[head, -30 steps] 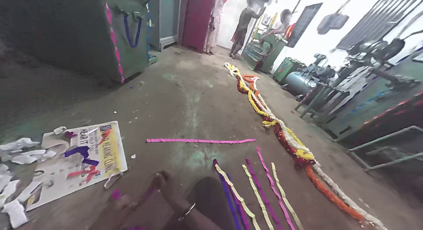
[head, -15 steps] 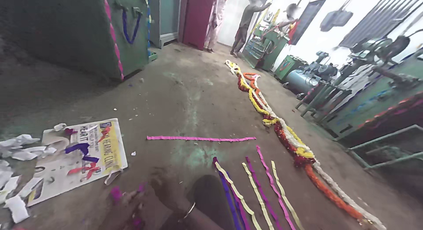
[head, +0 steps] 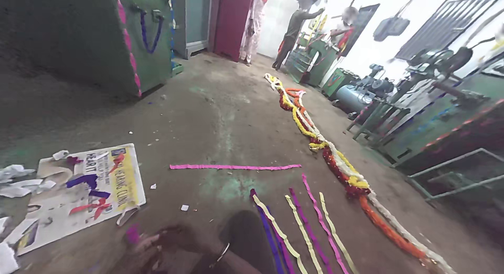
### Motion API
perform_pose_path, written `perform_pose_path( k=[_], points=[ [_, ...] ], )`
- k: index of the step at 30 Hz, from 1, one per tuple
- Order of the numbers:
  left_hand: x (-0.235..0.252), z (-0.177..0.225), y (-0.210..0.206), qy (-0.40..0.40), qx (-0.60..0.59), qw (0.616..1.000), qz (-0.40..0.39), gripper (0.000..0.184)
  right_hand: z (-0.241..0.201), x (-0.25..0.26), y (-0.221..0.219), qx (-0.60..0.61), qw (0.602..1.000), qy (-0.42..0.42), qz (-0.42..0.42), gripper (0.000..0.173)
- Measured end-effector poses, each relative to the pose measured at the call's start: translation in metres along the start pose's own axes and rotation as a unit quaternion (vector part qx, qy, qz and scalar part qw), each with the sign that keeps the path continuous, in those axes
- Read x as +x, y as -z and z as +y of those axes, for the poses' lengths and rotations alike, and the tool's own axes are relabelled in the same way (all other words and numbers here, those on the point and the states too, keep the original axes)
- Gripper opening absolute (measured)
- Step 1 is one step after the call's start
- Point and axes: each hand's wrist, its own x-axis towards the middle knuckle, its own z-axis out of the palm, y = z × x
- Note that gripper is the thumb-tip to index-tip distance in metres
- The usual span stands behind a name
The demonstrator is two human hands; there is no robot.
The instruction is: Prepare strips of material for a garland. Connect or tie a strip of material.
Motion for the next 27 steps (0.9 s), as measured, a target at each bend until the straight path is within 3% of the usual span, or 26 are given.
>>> perform_pose_path(
  k=[4,8,12,15,17,20,24,27],
  points=[
    [0.003,-0.001,0.002,-0.017,0.022,0.999,-0.018,0.024,-0.007,0.002,0.003,-0.031,0.998,-0.026,0.047,0.031],
    [-0.001,0.003,0.001,-0.018,-0.003,1.000,-0.014,0.022,-0.008,0.004,-0.005,0.025,0.999,-0.030,-0.021,0.029],
    [-0.002,-0.005,-0.001,-0.021,-0.018,1.000,0.013,0.021,-0.044,-0.001,-0.023,0.102,0.980,-0.164,0.053,0.031],
    [-0.009,0.002,-0.001,0.016,-0.033,0.999,0.025,0.024,-0.020,0.002,-0.015,-0.010,0.992,-0.124,-0.008,0.032],
    [-0.003,0.009,-0.004,0.047,-0.001,0.998,0.039,0.020,-0.002,0.003,-0.010,-0.092,0.991,-0.086,0.037,0.028],
    [-0.001,0.006,-0.002,0.030,-0.006,0.999,0.022,0.028,0.003,0.001,-0.003,-0.123,0.981,-0.084,0.126,0.030],
    [0.007,0.003,-0.002,0.006,0.013,0.999,0.051,0.033,0.004,0.007,0.009,0.017,0.969,-0.161,0.186,0.037],
    [0.006,0.000,-0.006,-0.013,-0.016,0.995,0.095,0.031,0.009,0.004,0.006,0.076,0.970,-0.177,0.151,0.043]
  ],
)
